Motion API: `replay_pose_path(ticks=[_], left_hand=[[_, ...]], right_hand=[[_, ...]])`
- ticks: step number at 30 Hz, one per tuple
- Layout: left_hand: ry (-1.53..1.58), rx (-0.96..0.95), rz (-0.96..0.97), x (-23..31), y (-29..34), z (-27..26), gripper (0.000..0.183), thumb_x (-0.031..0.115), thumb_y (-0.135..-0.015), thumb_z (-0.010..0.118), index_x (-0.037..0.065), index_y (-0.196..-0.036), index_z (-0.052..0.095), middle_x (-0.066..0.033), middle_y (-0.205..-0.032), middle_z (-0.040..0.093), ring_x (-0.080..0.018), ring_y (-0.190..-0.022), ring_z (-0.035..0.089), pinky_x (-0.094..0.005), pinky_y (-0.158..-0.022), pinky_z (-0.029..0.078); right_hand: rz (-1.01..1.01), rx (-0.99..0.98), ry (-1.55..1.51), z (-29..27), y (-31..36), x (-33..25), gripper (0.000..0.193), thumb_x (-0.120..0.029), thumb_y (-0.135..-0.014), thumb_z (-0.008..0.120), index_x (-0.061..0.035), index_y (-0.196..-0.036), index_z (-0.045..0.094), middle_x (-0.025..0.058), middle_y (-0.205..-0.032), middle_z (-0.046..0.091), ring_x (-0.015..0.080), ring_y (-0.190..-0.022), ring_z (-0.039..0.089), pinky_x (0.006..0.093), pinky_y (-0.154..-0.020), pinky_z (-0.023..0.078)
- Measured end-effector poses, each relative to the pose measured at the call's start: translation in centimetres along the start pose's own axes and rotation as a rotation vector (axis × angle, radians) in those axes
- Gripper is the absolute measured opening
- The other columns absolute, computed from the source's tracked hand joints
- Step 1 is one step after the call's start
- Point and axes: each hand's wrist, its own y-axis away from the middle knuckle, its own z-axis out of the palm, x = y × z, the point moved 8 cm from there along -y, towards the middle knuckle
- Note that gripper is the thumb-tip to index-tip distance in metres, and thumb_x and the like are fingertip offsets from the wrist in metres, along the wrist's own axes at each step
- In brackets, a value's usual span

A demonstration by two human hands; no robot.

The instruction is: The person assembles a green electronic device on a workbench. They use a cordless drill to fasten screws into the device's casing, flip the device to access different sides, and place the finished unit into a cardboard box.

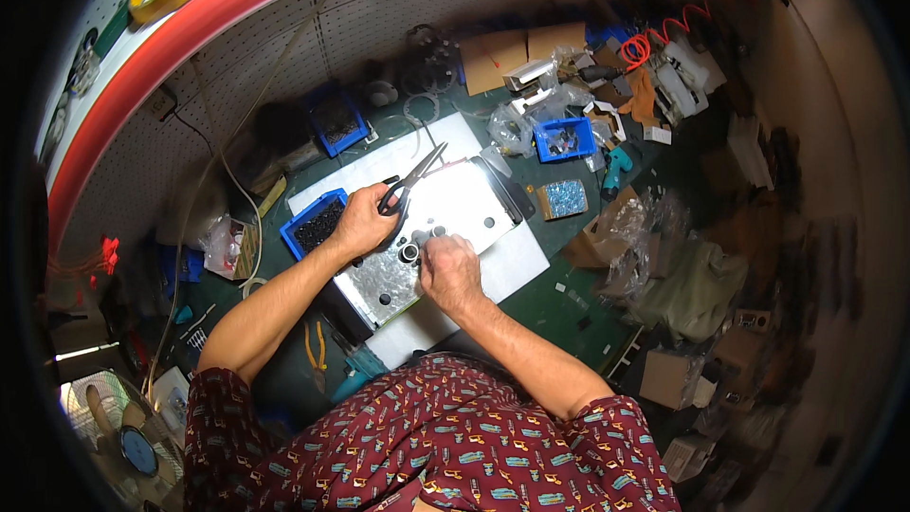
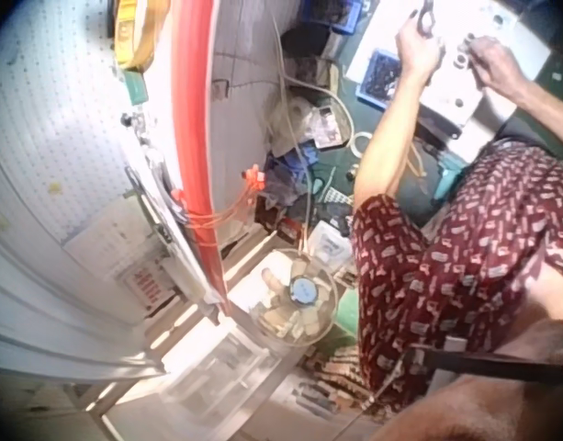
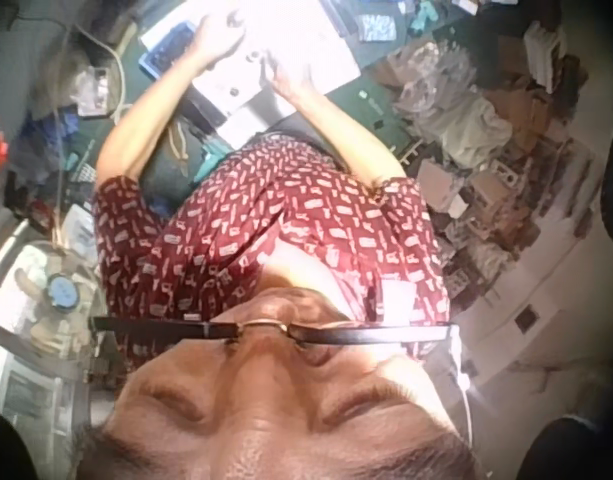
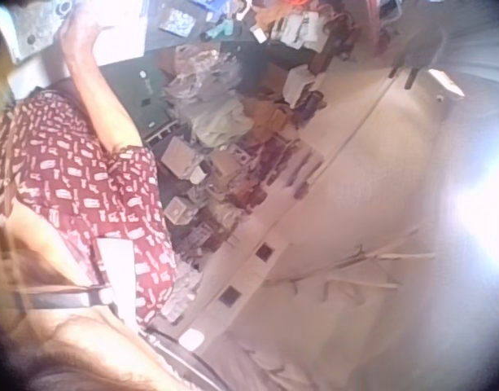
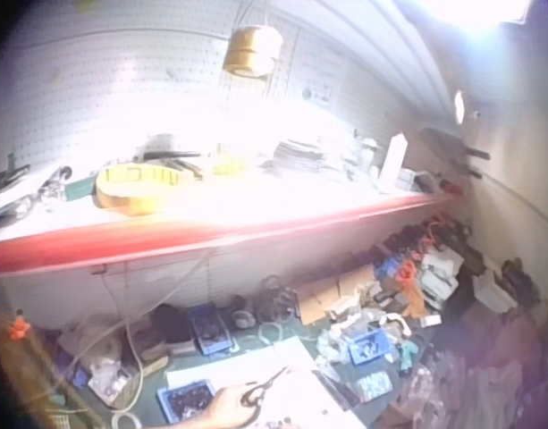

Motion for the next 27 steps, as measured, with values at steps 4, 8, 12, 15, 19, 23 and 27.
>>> replay_pose_path(ticks=[4,8,12,15,19,23,27], left_hand=[[0.027,-0.004,0.006,-0.1,0.0,0.6,0.015,0.010,-0.083,0.074,0.000,-0.085,0.064,-0.0117,-0.071,0.068,-0.0168,-0.065,0.063,-0.0338,-0.065,0.052],[-0.060,0.003,0.000,0.1,-0.4,0.0,0.015,0.012,-0.085,0.074,0.000,-0.086,0.065,-0.0099,-0.069,0.067,-0.0146,-0.063,0.063,-0.0322,-0.062,0.051],[-0.090,-0.003,0.031,0.5,-0.2,0.2,0.016,0.012,-0.086,0.075,-0.001,-0.086,0.066,-0.0098,-0.069,0.069,-0.0151,-0.062,0.064,-0.0331,-0.062,0.052],[-0.090,-0.015,0.033,0.8,0.5,0.4,0.016,0.012,-0.086,0.076,-0.001,-0.086,0.066,-0.0111,-0.070,0.070,-0.0165,-0.063,0.066,-0.0333,-0.063,0.053],[-0.103,-0.006,0.034,1.8,1.0,0.4,0.017,0.011,-0.086,0.077,-0.002,-0.087,0.066,-0.0117,-0.071,0.071,-0.0174,-0.065,0.068,-0.0337,-0.064,0.054],[-0.116,-0.022,-0.006,2.5,1.6,0.6,0.017,0.011,-0.085,0.077,-0.002,-0.087,0.065,-0.0121,-0.072,0.072,-0.0178,-0.065,0.069,-0.0340,-0.063,0.054],[-0.067,0.020,0.053,3.5,2.3,0.8,0.025,0.009,-0.091,0.073,-0.001,-0.078,0.055,-0.0029,-0.061,0.053,-0.0055,-0.062,0.045,-0.0308,-0.054,0.040]], right_hand=[[-0.138,-0.105,0.139,0.0,0.1,-0.9,0.018,-0.002,-0.075,0.071,-0.0033,-0.092,0.063,0.0140,-0.090,0.065,0.0359,-0.084,0.061,0.0473,-0.079,0.049],[0.071,-0.092,-0.117,-0.9,-0.5,0.3,0.014,-0.014,-0.089,0.069,-0.0030,-0.096,0.064,0.0183,-0.090,0.064,0.0419,-0.088,0.066,0.0541,-0.081,0.052],[0.292,-0.187,-0.164,-0.9,0.7,2.0,0.019,-0.019,-0.094,0.069,-0.0027,-0.103,0.071,0.0221,-0.098,0.070,0.0431,-0.092,0.069,0.0506,-0.084,0.056],[0.371,-0.151,-0.266,-1.1,1.6,2.2,0.019,-0.015,-0.092,0.069,0.0011,-0.102,0.073,0.0243,-0.096,0.071,0.0432,-0.092,0.070,0.0488,-0.083,0.056],[0.428,-0.077,-0.409,-1.3,2.1,2.1,0.021,-0.012,-0.094,0.067,0.0051,-0.104,0.075,0.0180,-0.077,0.073,0.0269,-0.070,0.073,0.0374,-0.068,0.058],[0.720,-0.159,-0.657,0.1,3.9,3.1,0.017,-0.010,-0.093,0.067,0.0044,-0.099,0.074,0.0210,-0.077,0.072,0.0321,-0.073,0.073,0.0417,-0.070,0.057],[0.758,-0.063,-0.643,0.4,4.4,3.1,0.017,-0.011,-0.091,0.068,0.0053,-0.091,0.073,0.0203,-0.074,0.071,0.0287,-0.068,0.073,0.0402,-0.067,0.056]])
